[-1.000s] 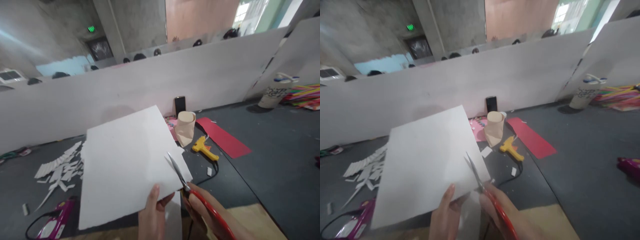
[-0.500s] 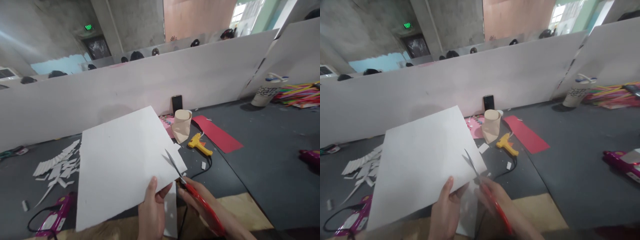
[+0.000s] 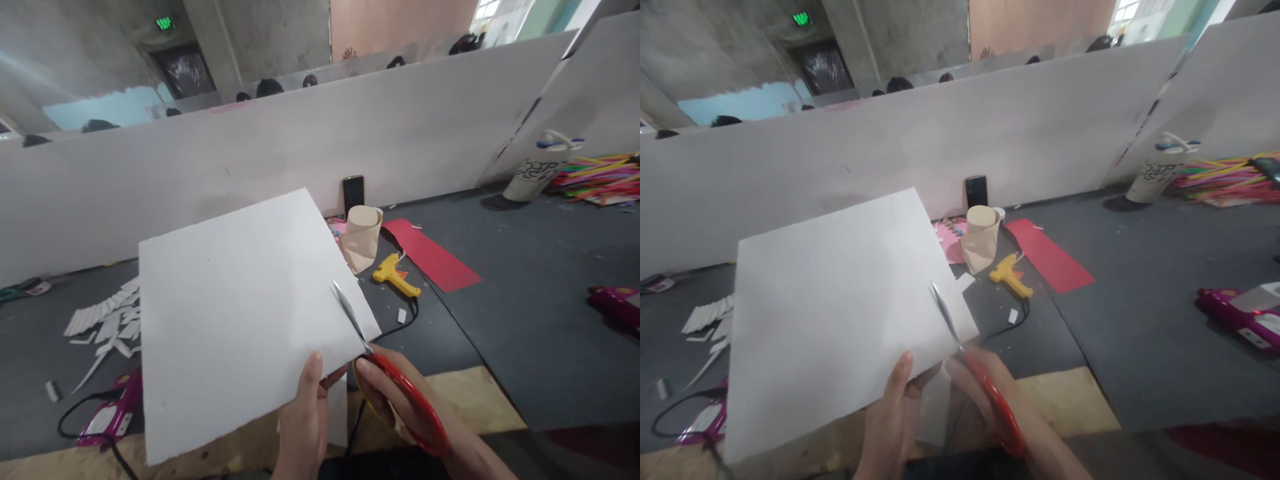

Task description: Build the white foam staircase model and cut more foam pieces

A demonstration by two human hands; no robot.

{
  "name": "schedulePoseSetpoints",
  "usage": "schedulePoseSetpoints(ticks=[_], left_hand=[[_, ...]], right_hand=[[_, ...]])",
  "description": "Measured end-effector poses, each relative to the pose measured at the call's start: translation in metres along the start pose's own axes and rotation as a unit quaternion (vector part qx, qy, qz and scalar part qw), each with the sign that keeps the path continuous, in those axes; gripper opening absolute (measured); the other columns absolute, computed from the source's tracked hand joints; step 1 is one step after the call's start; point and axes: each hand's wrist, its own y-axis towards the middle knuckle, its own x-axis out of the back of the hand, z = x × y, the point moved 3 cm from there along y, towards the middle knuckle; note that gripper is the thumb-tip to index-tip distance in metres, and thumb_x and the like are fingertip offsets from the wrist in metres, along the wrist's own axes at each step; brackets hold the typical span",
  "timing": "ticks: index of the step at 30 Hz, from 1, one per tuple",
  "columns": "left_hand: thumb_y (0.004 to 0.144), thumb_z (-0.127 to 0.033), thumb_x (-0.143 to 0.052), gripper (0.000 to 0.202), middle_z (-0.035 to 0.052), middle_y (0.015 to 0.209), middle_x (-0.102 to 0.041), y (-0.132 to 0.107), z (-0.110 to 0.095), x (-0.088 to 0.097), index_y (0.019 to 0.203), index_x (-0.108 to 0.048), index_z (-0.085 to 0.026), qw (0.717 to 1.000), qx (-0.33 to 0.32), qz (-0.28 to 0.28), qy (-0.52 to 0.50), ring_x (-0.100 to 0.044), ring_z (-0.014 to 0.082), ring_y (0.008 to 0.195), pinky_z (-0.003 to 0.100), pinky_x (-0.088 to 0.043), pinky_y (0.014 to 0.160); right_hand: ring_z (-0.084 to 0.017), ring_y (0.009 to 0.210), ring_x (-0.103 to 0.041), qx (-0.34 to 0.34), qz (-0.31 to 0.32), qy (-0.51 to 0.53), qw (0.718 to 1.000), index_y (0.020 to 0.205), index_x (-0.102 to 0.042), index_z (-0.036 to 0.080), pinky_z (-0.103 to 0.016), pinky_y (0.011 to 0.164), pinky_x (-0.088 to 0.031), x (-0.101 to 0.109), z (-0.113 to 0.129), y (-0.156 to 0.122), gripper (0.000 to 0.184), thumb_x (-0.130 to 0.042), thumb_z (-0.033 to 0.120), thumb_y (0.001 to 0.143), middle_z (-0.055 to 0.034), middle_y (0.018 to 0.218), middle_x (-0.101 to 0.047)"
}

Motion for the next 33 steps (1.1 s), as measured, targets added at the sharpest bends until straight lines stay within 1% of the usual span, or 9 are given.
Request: schedulePoseSetpoints(ticks=[4, 10, 13, 16, 21, 26, 28, 31, 33], left_hand=[[0.069, -0.028, -0.082, 0.058, 0.009, 0.105, -0.075, 0.002, 0.001, 0.001, 0.123, -0.064, -0.021, 1.0, -0.007, 0.001, 0.013, -0.073, 0.0251, 0.089, 0.037, -0.061, 0.079], [0.068, -0.026, -0.081, 0.062, 0.0086, 0.109, -0.074, 0.002, 0.001, 0.002, 0.127, -0.062, -0.023, 1.0, -0.009, -0.008, 0.017, -0.072, 0.0265, 0.096, 0.034, -0.062, 0.075], [0.069, -0.027, -0.081, 0.057, 0.009, 0.11, -0.074, 0.002, -0.001, 0.002, 0.124, -0.064, -0.024, 1.0, -0.008, -0.01, 0.018, -0.071, 0.0275, 0.099, 0.034, -0.062, 0.076], [0.068, -0.029, -0.082, 0.055, 0.0085, 0.111, -0.074, 0.002, -0.001, 0.002, 0.121, -0.066, -0.024, 1.0, 0.0, -0.007, 0.017, -0.071, 0.0272, 0.097, 0.035, -0.062, 0.076], [0.061, -0.031, -0.085, 0.054, 0.0097, 0.108, -0.074, 0.002, -0.001, 0.003, 0.112, -0.07, -0.02, 1.0, 0.022, -0.016, 0.013, -0.072, 0.0265, 0.092, 0.035, -0.062, 0.073], [0.065, -0.034, -0.084, 0.044, 0.0115, 0.107, -0.074, 0.0, 0.002, 0.005, 0.103, -0.072, -0.015, 0.998, 0.067, -0.005, 0.01, -0.071, 0.0265, 0.098, 0.033, -0.061, 0.077], [0.066, -0.034, -0.083, 0.043, 0.0103, 0.109, -0.074, 0.0, 0.002, 0.005, 0.103, -0.072, -0.017, 0.998, 0.06, -0.004, 0.01, -0.071, 0.026, 0.099, 0.032, -0.061, 0.077], [0.067, -0.032, -0.082, 0.041, 0.0061, 0.11, -0.074, 0.0, 0.001, 0.006, 0.106, -0.072, -0.023, 1.0, 0.028, -0.001, 0.013, -0.071, 0.0243, 0.096, 0.031, -0.061, 0.075], [0.068, -0.033, -0.082, 0.039, 0.0055, 0.109, -0.074, 0.0, 0.002, 0.006, 0.104, -0.072, -0.024, 0.999, 0.032, -0.001, 0.014, -0.072, 0.0242, 0.094, 0.031, -0.06, 0.075]], right_hand=[[-0.012, 0.047, -0.043, -0.017, 0.009, 0.008, 1.0, 0.066, -0.051, 0.02, -0.023, 0.047, -0.037, 0.0, 0.004, 0.0, 0.053, -0.049, 0.069, 0.087, 0.0031, 0.048, -0.045], [-0.008, 0.043, -0.033, -0.029, -0.003, -0.006, 1.0, 0.071, -0.046, 0.02, -0.021, 0.042, -0.03, -0.003, 0.002, 0.001, 0.05, -0.048, 0.067, 0.088, 0.0064, 0.05, -0.041], [-0.008, 0.043, -0.033, -0.028, 0.001, -0.024, 0.999, 0.071, -0.045, 0.021, -0.022, 0.042, -0.029, -0.003, 0.004, 0.001, 0.049, -0.046, 0.067, 0.089, 0.0066, 0.051, -0.04], [-0.008, 0.044, -0.035, -0.018, 0.008, -0.043, 0.999, 0.07, -0.044, 0.021, -0.021, 0.043, -0.031, -0.002, 0.007, 0.001, 0.048, -0.046, 0.065, 0.09, 0.0062, 0.054, -0.041], [-0.009, 0.046, -0.036, 0.003, 0.021, -0.097, 0.995, 0.074, -0.048, 0.02, -0.022, 0.044, -0.032, 0.002, 0.017, -0.002, 0.049, -0.044, 0.067, 0.088, 0.0057, 0.054, -0.042], [-0.008, 0.045, -0.032, -0.008, 0.022, -0.1, 0.995, 0.074, -0.045, 0.021, -0.021, 0.041, -0.028, 0.001, 0.017, 0.001, 0.046, -0.048, 0.066, 0.085, 0.0069, 0.052, -0.039], [-0.008, 0.045, -0.031, -0.012, 0.009, -0.098, 0.995, 0.072, -0.043, 0.022, -0.021, 0.041, -0.027, 0.0, 0.016, 0.002, 0.045, -0.049, 0.065, 0.085, 0.0071, 0.05, -0.037], [-0.009, 0.046, -0.033, -0.021, -0.005, -0.099, 0.995, 0.07, -0.044, 0.022, -0.021, 0.041, -0.028, -0.001, 0.015, 0.003, 0.046, -0.051, 0.065, 0.083, 0.0067, 0.049, -0.036], [-0.009, 0.046, -0.034, -0.026, -0.005, -0.096, 0.995, 0.069, -0.045, 0.022, -0.021, 0.041, -0.028, -0.001, 0.015, 0.003, 0.047, -0.052, 0.067, 0.081, 0.0067, 0.048, -0.035]])
